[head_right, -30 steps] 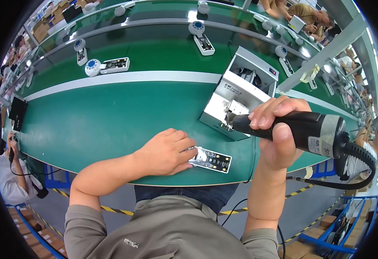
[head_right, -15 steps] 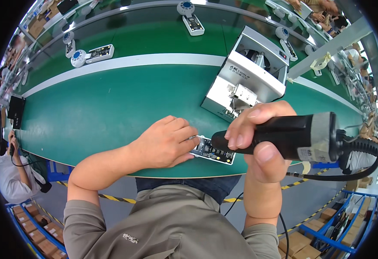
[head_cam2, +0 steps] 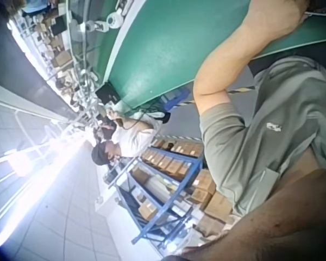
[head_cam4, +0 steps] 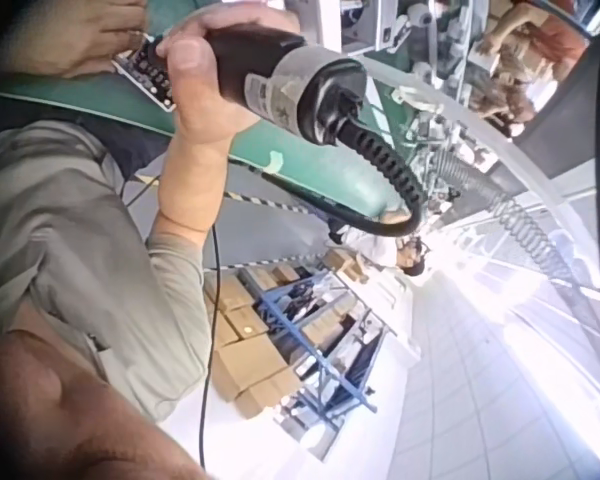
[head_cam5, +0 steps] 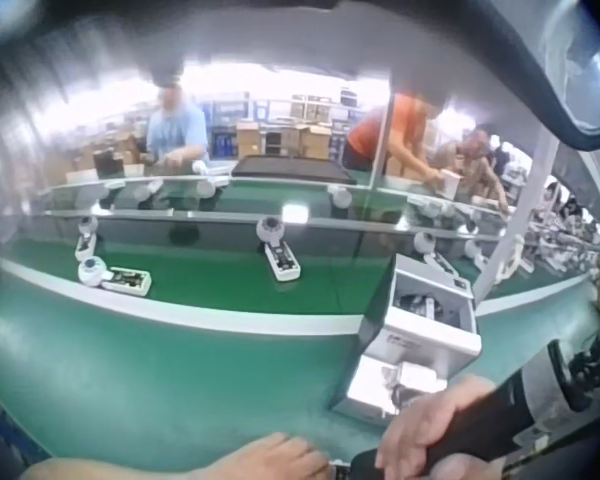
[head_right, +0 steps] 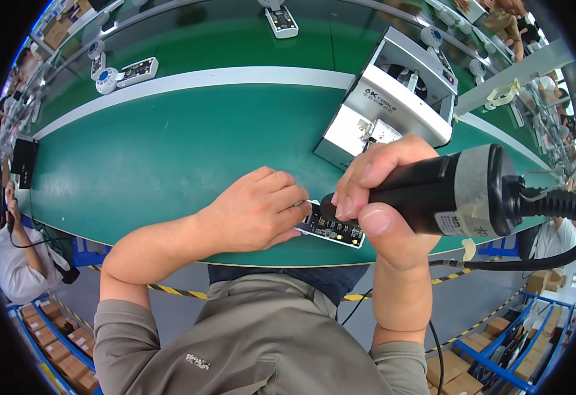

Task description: Assembling electronic circuit boards using an electric screwdriver on an assembly line.

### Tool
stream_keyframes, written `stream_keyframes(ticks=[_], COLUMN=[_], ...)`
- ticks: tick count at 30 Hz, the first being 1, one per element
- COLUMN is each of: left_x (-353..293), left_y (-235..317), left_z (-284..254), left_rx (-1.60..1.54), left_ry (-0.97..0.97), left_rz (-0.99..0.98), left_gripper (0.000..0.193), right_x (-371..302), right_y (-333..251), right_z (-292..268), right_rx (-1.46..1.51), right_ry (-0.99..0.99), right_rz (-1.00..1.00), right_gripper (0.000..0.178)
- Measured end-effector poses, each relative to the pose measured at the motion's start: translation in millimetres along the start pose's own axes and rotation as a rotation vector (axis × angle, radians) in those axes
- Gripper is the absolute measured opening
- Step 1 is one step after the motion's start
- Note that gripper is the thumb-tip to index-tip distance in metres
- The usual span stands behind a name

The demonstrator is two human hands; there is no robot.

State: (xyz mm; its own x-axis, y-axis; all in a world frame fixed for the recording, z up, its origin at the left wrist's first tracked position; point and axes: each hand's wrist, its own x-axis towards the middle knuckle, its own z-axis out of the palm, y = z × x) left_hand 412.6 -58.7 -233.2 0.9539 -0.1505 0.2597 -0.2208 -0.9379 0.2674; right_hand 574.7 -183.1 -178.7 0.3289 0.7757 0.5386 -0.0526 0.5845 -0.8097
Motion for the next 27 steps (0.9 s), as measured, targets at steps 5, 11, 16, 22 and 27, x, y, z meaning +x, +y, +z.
stream_keyframes(ticks=[5,11,16,22,27], left_x=[11,26,34,41,47], left_y=[-1,3,4,0,1], left_z=[5,14,30,46,52], left_rx=[-0.010,-0.017,-0.019,0.069,0.089], left_ry=[-0.002,0.042,0.087,0.034,0.020], left_rz=[-0.012,-0.021,-0.011,0.001,-0.006], left_gripper=[0.031,0.030,0.030,0.030,0.030], right_x=[-1,-10,-13,-6,3], right_y=[2,-16,-16,-40,-47], right_z=[-5,-30,-53,-69,-95], right_rx=[0.052,0.014,0.027,0.062,-0.192], right_ry=[0.117,0.127,0.091,-0.024,0.035], right_rz=[0.024,-0.014,-0.013,-0.104,-0.275], right_gripper=[0.034,0.031,0.032,0.033,0.032])
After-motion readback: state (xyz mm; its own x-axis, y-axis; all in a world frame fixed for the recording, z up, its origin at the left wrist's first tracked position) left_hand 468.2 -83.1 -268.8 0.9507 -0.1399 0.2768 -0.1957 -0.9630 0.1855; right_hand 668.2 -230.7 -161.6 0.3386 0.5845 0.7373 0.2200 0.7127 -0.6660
